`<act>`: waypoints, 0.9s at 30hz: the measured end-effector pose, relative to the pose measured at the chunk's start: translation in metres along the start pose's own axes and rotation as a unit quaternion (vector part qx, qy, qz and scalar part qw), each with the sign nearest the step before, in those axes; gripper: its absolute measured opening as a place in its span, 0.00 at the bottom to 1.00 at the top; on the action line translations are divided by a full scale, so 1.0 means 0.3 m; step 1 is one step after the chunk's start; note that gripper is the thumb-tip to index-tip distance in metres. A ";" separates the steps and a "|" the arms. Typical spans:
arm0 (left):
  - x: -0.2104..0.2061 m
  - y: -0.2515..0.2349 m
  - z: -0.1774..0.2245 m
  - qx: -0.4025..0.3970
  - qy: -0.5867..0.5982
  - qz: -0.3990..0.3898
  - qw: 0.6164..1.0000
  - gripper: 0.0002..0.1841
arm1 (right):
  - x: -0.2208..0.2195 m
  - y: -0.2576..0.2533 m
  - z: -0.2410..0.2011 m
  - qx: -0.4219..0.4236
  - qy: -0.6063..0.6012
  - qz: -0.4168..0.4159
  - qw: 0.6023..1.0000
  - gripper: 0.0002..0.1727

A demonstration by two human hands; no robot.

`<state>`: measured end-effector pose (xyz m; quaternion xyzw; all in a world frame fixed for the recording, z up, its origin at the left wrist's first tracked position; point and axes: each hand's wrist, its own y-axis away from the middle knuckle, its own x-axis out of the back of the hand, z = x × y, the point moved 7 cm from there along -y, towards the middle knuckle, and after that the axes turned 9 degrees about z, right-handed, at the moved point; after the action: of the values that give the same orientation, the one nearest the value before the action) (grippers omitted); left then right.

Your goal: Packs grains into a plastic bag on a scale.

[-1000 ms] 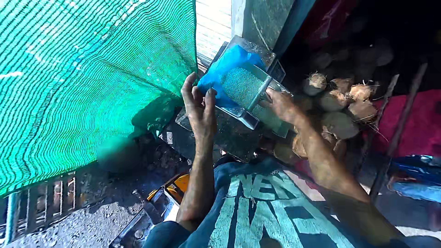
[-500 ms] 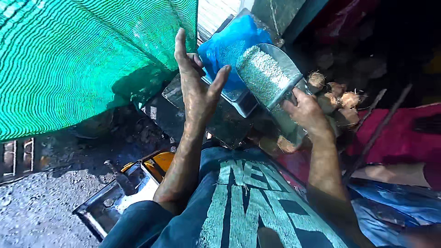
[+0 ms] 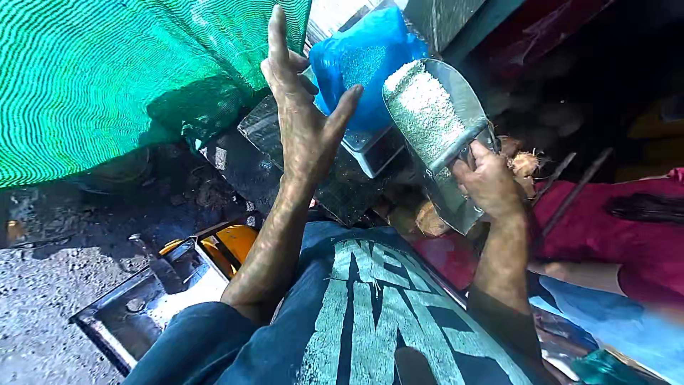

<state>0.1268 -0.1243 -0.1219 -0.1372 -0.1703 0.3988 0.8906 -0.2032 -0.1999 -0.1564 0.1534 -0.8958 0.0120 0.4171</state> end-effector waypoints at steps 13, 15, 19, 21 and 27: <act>-0.022 -0.003 -0.003 0.019 0.013 -0.019 1.000 0.52 | -0.037 -0.120 -0.143 0.099 0.113 -0.072 0.986 0.17; -0.022 0.001 -0.005 0.014 0.019 -0.025 0.999 0.51 | -0.043 -0.142 -0.155 0.104 0.140 -0.079 0.981 0.18; -0.004 0.000 0.004 -0.023 0.012 -0.024 0.999 0.46 | -0.038 -0.173 -0.180 0.103 0.183 -0.087 0.974 0.20; 0.001 0.002 -0.001 -0.029 0.016 -0.025 0.999 0.44 | -0.030 -0.172 -0.185 0.098 0.205 -0.087 0.970 0.19; -0.005 -0.003 -0.005 -0.018 0.025 -0.032 0.999 0.44 | -0.015 -0.170 -0.209 0.117 0.231 -0.078 0.963 0.18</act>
<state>0.1271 -0.1260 -0.1231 -0.1574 -0.1588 0.3636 0.9043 -0.1395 -0.2380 -0.1243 0.2638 -0.7523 0.1191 0.5918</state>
